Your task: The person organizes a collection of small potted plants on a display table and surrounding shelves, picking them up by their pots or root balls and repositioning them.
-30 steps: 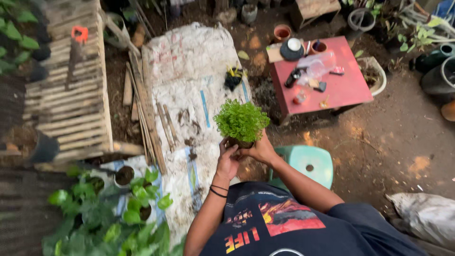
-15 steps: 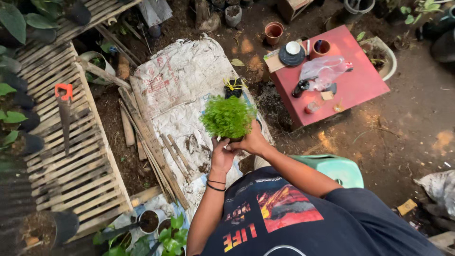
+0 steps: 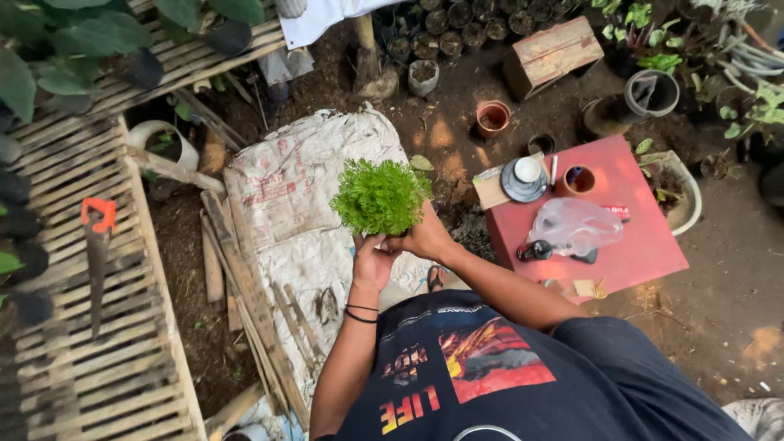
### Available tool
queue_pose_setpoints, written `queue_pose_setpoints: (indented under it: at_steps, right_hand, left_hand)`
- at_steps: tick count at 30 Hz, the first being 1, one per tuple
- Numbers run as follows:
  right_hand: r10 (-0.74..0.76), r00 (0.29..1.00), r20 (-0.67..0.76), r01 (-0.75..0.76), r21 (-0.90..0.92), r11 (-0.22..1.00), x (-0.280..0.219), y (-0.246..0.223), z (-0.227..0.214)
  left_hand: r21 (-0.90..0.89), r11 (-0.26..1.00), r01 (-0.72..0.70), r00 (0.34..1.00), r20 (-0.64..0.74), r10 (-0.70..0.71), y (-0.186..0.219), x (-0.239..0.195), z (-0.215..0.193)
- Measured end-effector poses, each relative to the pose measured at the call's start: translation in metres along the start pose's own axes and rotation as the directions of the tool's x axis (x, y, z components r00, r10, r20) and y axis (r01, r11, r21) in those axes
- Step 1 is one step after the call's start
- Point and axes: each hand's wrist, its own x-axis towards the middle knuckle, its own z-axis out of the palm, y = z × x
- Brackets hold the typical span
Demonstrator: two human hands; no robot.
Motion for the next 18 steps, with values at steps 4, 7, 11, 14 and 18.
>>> queue_pose_setpoints:
  at_steps: [4, 7, 11, 14, 18]
  right_hand:
    - [0.161, 0.987, 0.018, -0.162, 0.063, 0.985, 0.053, 0.025, -0.008]
    - [0.11, 0.99, -0.088, -0.105, 0.052, 0.993, 0.094, 0.053, -0.009]
    - [0.344, 0.931, -0.124, -0.316, 0.205, 0.926, 0.154, 0.095, -0.003]
    - [0.502, 0.858, -0.107, -0.42, 0.416, 0.807, 0.211, 0.104, -0.006]
    - [0.435, 0.846, -0.309, -0.35, 0.294, 0.889, 0.281, 0.108, -0.005]
  left_hand:
    - [0.003, 0.998, 0.066, 0.998, 0.017, -0.066, 0.02, 0.065, 0.023]
    - [0.018, 0.99, 0.14, 0.989, 0.037, -0.14, 0.028, 0.118, 0.033]
    - [0.011, 0.976, 0.216, 0.969, 0.119, -0.216, 0.044, 0.207, 0.028]
    - [0.118, 0.95, 0.29, 0.953, 0.052, -0.298, 0.083, 0.28, 0.049]
    - [0.193, 0.899, 0.393, 0.898, 0.128, -0.42, 0.141, 0.346, 0.061]
